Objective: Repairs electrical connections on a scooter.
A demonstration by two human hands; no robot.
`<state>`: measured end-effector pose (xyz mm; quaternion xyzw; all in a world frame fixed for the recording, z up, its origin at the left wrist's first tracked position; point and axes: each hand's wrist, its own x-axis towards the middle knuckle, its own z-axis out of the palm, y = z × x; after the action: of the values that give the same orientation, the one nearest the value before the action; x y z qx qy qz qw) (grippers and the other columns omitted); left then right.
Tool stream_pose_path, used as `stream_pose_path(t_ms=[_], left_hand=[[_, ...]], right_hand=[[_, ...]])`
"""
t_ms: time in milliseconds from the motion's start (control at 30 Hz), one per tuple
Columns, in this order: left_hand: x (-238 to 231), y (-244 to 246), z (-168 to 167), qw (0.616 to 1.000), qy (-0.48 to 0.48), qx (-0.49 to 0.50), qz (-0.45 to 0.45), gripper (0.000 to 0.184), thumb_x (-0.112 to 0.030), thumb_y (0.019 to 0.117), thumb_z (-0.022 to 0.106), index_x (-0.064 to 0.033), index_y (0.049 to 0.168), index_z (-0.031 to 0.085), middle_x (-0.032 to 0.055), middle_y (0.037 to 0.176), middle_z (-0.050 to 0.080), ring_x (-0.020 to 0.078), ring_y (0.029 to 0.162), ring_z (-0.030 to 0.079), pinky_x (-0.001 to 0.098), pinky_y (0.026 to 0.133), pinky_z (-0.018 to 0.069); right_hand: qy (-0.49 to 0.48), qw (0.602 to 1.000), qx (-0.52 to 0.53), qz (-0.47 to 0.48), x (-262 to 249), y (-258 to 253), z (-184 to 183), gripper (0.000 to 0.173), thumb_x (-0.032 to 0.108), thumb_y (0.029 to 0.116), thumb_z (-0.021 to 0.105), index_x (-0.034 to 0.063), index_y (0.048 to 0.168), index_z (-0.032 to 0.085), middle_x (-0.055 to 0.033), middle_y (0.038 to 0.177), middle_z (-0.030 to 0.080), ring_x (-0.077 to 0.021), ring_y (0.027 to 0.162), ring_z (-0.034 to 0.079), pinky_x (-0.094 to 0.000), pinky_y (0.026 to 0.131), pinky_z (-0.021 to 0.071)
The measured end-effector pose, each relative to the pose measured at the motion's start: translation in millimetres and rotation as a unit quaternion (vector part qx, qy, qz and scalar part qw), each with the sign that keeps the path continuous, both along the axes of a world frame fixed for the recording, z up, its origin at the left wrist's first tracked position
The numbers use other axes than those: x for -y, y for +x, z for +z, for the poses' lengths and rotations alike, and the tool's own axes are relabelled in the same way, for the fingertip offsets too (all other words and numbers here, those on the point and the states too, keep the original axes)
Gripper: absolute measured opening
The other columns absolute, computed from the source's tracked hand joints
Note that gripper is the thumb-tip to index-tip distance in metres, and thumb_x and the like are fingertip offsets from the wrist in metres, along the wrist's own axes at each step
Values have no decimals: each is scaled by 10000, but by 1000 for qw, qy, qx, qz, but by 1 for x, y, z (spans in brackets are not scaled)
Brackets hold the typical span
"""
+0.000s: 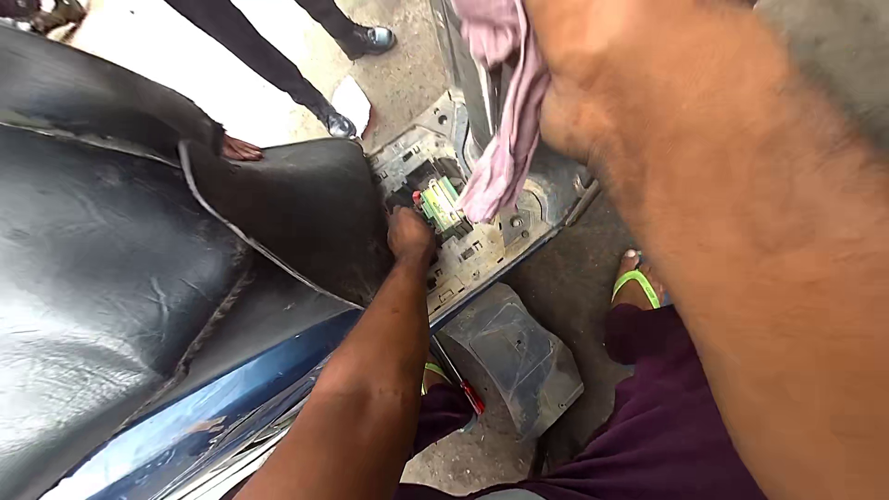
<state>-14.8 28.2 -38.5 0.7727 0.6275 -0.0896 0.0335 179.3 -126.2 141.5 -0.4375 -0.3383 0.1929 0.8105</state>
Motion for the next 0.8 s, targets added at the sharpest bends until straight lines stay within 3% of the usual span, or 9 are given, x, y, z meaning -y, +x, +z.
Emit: stream_pose_path(t_ms=[33, 133, 267, 333, 400, 533, 600, 700, 800], left_hand=[[1, 0, 7, 1000, -18, 8, -4, 315, -183, 923, 673, 27, 1157, 668, 250, 1331, 605, 419, 1204, 625, 636, 952, 529], [8, -7, 11, 998, -4, 51, -31, 251, -189, 932, 683, -42, 1133, 717, 246, 1198, 680, 427, 1130, 660, 660, 914, 534], [29, -14, -6, 970, 56, 226, 74, 393, -97, 920, 642, -55, 1311, 661, 236, 1275, 666, 413, 1200, 636, 636, 1012, 493], [34, -14, -1, 903, 17, 408, 132, 402, -140, 1000, 585, -17, 1382, 595, 217, 1338, 629, 352, 1223, 620, 557, 1041, 495], [42, -1, 33, 787, -81, 600, 122, 432, -337, 1092, 462, -30, 1380, 563, 133, 1305, 653, 243, 1119, 667, 449, 955, 557], [61, 25, 134, 603, -309, 724, -131, 724, -634, 1061, 158, -134, 1476, 477, 54, 1303, 668, 176, 1112, 667, 391, 952, 550], [64, 39, 161, 561, -335, 735, -185, 593, -500, 1102, 262, -101, 1478, 489, 68, 1279, 675, 167, 1118, 669, 370, 957, 562], [63, 55, 181, 532, -326, 766, -158, 312, -222, 1098, 451, -21, 1280, 606, 111, 1123, 712, 168, 1003, 704, 333, 856, 599], [59, 55, 191, 570, -269, 760, -158, 295, -203, 1114, 421, -30, 1262, 609, 98, 1096, 735, 123, 876, 715, 253, 725, 593]], right_hand=[[-123, 987, -97, 35, 18, 1, 31, 246, -64, 952, 628, 45, 736, 587, -30, 663, 568, -99, 601, 579, -245, 603, 536], [-197, 961, -190, 23, 23, 2, 42, 364, 306, 1041, 531, 83, 766, 615, -65, 679, 608, -175, 609, 620, -353, 549, 526], [-266, 957, -117, 12, 24, 3, 33, 422, 390, 1013, 535, 129, 688, 605, -42, 624, 605, -183, 588, 621, -415, 524, 490], [-323, 946, -18, 20, 26, 5, 31, 397, 392, 1011, 535, 138, 712, 601, -41, 652, 586, -196, 622, 607, -450, 550, 471], [-383, 917, 102, 42, 28, 5, 32, 298, 340, 1001, 546, 133, 807, 639, -54, 736, 609, -215, 703, 621, -480, 599, 484], [-442, 849, 267, 112, 30, -9, 34, 213, 280, 1008, 580, 158, 1091, 733, -56, 1010, 713, -224, 972, 684, -512, 787, 548], [-429, 848, 280, 139, 25, -16, 31, 231, 269, 1002, 603, 176, 1162, 741, -42, 1050, 729, -206, 1001, 690, -498, 826, 560], [-418, 868, 232, 134, 20, -24, 31, 284, 274, 988, 655, 156, 1247, 655, -52, 1059, 711, -217, 979, 687, -492, 837, 560], [-438, 873, 199, 82, 19, -24, 33, 403, 337, 969, 696, 140, 1306, 598, -59, 1050, 724, -234, 991, 698, -499, 839, 562]])
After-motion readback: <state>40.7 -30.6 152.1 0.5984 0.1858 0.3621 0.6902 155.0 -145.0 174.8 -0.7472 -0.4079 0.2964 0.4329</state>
